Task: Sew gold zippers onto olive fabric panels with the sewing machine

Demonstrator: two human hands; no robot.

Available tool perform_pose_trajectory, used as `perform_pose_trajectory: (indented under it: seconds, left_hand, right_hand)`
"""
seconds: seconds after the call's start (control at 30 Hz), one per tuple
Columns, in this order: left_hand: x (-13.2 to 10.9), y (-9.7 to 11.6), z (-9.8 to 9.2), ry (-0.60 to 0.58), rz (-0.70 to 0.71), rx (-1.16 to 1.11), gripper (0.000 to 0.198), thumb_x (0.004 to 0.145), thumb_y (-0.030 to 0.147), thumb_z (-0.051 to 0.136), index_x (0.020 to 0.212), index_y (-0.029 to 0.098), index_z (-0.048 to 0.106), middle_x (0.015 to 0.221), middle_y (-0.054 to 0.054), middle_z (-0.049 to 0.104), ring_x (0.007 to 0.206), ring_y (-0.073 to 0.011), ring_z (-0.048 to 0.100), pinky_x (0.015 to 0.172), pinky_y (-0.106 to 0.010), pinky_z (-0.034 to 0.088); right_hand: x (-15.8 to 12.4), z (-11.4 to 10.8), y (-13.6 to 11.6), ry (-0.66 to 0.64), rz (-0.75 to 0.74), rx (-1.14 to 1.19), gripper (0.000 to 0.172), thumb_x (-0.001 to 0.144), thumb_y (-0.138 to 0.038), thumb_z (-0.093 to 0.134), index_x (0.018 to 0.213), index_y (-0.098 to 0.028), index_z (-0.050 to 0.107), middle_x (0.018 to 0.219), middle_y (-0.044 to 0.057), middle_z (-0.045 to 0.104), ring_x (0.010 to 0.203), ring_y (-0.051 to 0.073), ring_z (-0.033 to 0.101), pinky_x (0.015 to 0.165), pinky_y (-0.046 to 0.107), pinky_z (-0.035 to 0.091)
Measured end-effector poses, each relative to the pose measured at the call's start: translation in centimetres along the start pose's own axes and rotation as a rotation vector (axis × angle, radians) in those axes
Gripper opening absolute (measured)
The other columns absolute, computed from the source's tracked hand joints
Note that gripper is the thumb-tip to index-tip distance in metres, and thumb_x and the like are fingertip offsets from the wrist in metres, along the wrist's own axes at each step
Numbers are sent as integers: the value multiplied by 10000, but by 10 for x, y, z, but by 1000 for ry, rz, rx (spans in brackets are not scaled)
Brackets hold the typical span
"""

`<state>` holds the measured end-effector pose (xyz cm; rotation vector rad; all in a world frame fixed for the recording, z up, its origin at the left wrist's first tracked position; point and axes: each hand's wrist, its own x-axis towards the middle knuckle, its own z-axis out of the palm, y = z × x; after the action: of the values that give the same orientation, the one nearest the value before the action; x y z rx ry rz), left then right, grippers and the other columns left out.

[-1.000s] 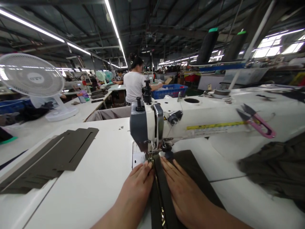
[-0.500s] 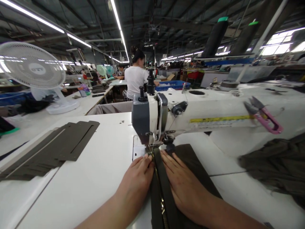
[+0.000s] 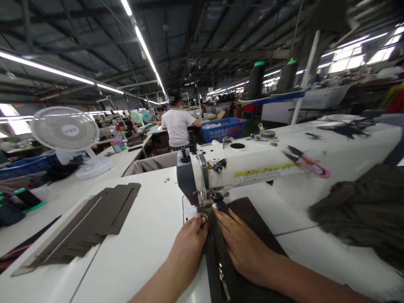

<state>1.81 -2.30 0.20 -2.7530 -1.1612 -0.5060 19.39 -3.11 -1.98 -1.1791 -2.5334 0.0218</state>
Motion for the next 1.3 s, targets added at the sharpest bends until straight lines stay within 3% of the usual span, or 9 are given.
perform_pose_trajectory:
  seconds: [0.13, 0.23, 0.37, 0.47, 0.63, 0.8, 0.97, 1.13, 1.3]
  left_hand:
    - [3, -5, 1, -24, -50, -6, 204, 841, 92, 465, 988, 135, 601, 966, -96, 583, 876, -200, 571, 801, -342, 505]
    - [4, -8, 1, -5, -94, -29, 228, 863, 96, 416, 976, 149, 607, 966, -88, 576, 861, -188, 567, 794, -328, 492]
    - [2, -10, 0, 8, -97, -128, 242, 878, 124, 385, 946, 154, 616, 921, -77, 575, 841, -177, 572, 771, -297, 488]
    - [-1, -11, -2, 7, -96, -156, 248, 863, 110, 390, 977, 141, 608, 936, -82, 564, 860, -181, 577, 784, -293, 487]
    - [-6, -7, -3, -26, -133, -161, 305, 825, 69, 404, 1063, 147, 578, 1017, -87, 546, 885, -184, 592, 807, -308, 497]
    - [-11, 0, -2, 22, -156, -156, 332, 803, 54, 432, 1076, 167, 583, 1092, -78, 565, 951, -176, 591, 864, -307, 488]
    - [-18, 14, -5, 37, -169, -126, 317, 783, 52, 473, 1043, 169, 611, 1118, -84, 598, 1007, -205, 584, 885, -349, 485]
    - [-29, 29, -8, 28, -111, -17, 284, 750, 58, 545, 1011, 139, 623, 1089, -106, 627, 969, -236, 605, 830, -369, 519]
    - [-23, 27, -6, 22, -101, 13, 247, 742, 65, 570, 970, 141, 629, 1055, -98, 634, 943, -235, 608, 823, -369, 520]
  right_hand:
    - [6, -14, 1, -23, 5, 48, 489, 827, -131, 364, 1312, -69, 389, 1357, 178, 378, 1288, 239, 283, 1048, 477, 246]
    - [-4, -20, -5, 27, -27, 77, 462, 823, -158, 386, 1278, -95, 431, 1317, 166, 437, 1262, 230, 332, 1032, 470, 274]
    - [-32, -8, -23, 262, -211, 60, 302, 749, -371, 578, 918, -129, 639, 988, 128, 620, 965, 245, 547, 914, 414, 417]
    - [-45, 4, -38, 396, -299, -38, 114, 764, -240, 585, 720, -147, 635, 787, 74, 627, 804, 205, 564, 821, 345, 468]
    - [-48, 9, -52, 474, -303, -153, 222, 785, -50, 421, 780, -93, 638, 868, 139, 636, 897, 232, 549, 866, 350, 442]
    - [-49, 13, -56, 459, -227, -121, 198, 783, -44, 457, 851, -111, 630, 914, 120, 641, 914, 214, 549, 856, 331, 448]
    - [-49, 11, -56, 364, -289, -150, 225, 796, -20, 427, 830, -105, 633, 836, 113, 649, 804, 190, 576, 788, 311, 476]
    - [-50, 7, -55, 452, -332, -116, 307, 812, -24, 346, 875, -64, 644, 810, 125, 655, 753, 199, 579, 745, 309, 491]
    - [-49, 9, -52, 480, -313, -96, 326, 796, -25, 333, 857, -66, 651, 800, 131, 662, 735, 204, 584, 732, 309, 490]
